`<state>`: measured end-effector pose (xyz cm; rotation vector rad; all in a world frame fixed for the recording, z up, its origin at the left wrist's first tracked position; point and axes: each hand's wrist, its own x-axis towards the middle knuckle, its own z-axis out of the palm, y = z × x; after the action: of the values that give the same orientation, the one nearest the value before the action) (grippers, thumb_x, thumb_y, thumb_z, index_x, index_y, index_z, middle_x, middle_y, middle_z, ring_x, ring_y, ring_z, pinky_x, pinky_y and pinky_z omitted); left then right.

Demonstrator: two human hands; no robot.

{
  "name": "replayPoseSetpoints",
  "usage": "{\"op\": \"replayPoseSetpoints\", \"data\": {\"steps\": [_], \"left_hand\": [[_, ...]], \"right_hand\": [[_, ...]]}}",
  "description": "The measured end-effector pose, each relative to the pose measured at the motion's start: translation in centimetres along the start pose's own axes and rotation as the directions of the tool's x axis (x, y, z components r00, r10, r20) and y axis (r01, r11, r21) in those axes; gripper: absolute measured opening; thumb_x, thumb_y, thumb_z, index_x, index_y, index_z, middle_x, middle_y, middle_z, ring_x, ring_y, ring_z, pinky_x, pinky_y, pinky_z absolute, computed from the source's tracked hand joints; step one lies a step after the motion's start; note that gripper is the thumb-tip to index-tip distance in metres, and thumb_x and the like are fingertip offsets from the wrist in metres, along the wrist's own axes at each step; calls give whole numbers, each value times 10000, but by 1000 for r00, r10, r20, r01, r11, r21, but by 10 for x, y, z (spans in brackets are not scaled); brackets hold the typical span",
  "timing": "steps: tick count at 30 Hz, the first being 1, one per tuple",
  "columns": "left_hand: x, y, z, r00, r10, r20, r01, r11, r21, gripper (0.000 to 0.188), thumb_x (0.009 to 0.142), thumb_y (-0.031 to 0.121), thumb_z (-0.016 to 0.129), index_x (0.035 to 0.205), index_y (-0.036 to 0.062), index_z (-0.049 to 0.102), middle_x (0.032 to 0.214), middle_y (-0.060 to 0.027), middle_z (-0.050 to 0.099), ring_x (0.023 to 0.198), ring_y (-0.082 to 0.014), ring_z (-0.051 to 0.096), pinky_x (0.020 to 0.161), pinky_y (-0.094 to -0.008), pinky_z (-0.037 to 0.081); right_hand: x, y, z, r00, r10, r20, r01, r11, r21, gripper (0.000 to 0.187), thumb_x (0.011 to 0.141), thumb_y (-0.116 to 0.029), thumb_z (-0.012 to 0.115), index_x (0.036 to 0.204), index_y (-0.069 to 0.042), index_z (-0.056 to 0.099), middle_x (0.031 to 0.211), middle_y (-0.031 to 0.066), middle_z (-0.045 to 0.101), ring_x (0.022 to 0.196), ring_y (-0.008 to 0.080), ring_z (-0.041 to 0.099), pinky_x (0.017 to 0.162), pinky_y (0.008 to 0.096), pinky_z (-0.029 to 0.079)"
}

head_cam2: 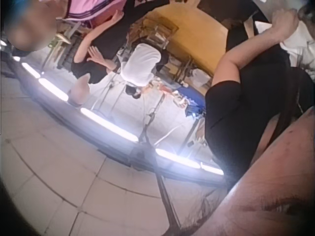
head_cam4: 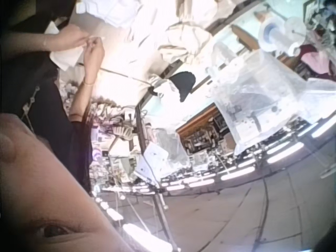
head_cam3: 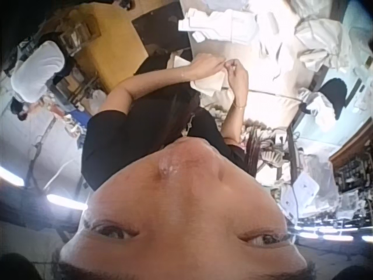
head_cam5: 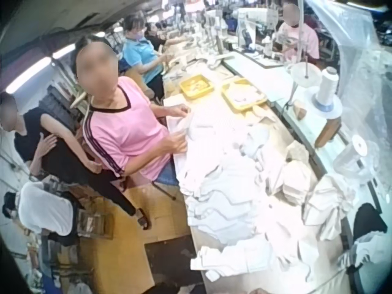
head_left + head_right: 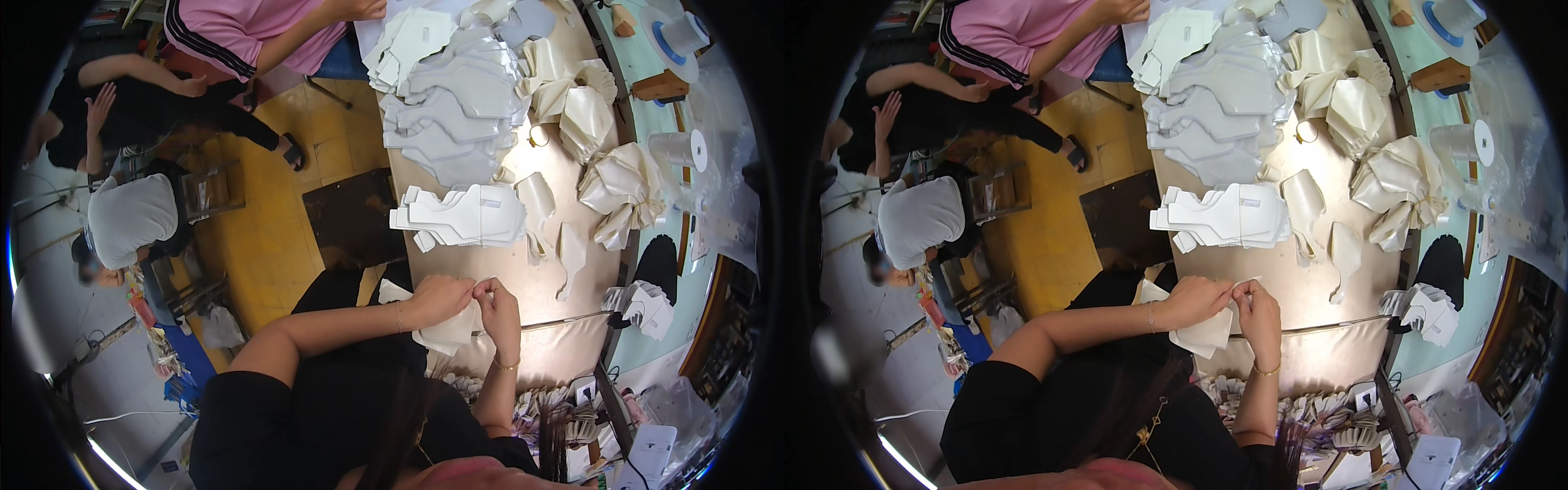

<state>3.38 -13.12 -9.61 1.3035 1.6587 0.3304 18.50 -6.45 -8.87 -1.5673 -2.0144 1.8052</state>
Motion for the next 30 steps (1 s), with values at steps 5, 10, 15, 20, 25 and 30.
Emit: {"op": "replayPoseSetpoints", "data": {"steps": [5, 10, 15, 20, 25, 30], "left_hand": [[-2, 3, -3, 999, 4, 44, -7, 999, 50, 219, 933, 236, 486, 905, 65, 618, 700, -156, 655, 630, -366, 638, 575, -489, 497], [-2, 4, -3, 996, 35, 76, -44, 993, 109, 230, 938, 243, 483, 899, 61, 617, 700, -155, 656, 638, -363, 642, 585, -481, 506], [-3, 1, 2, 999, 38, -1, -38, 999, 7, 200, 919, 225, 526, 877, 54, 619, 664, -176, 631, 618, -377, 622, 572, -482, 485], [-1, -4, 6, 1000, 1, -13, -3, 986, -165, 211, 926, 229, 520, 892, 53, 629, 692, -183, 631, 651, -391, 617, 593, -489, 474], [0, -6, 5, 1000, 6, -31, -11, 987, -162, 208, 926, 232, 520, 911, 58, 634, 697, -182, 631, 660, -392, 617, 598, -492, 471], [0, -3, 4, 1000, 28, 6, -28, 999, -35, 196, 923, 224, 517, 950, 69, 634, 692, -173, 640, 647, -382, 626, 588, -488, 483]], "right_hand": [[0, 2, 0, 1000, 13, -3, -13, 1000, 17, 68, 882, -67, 603, 872, -1, 611, 757, 105, 653, 498, 189, 525, 518, 312, 422], [0, 2, -2, 998, 47, 35, -46, 999, -12, 65, 884, -60, 593, 869, 3, 603, 716, 45, 634, 470, 65, 445, 462, 245, 356], [0, 1, -3, 997, 66, 37, -66, 998, 17, 73, 875, -85, 604, 849, -16, 604, 691, 11, 608, 491, 56, 417, 465, 235, 335], [1, -1, -3, 996, 89, 25, -90, 996, 26, 129, 880, -130, 593, 833, -10, 596, 680, 97, 607, 508, 164, 499, 506, 307, 405], [1, 3, -1, 998, 47, -35, -46, 998, 33, 126, 869, -134, 625, 844, -11, 621, 695, 101, 633, 509, 173, 517, 511, 317, 413], [1, 10, 2, 997, 14, -81, -13, 1000, 11, 128, 856, -140, 667, 843, -13, 659, 679, 86, 651, 473, 167, 502, 492, 315, 402]]}}
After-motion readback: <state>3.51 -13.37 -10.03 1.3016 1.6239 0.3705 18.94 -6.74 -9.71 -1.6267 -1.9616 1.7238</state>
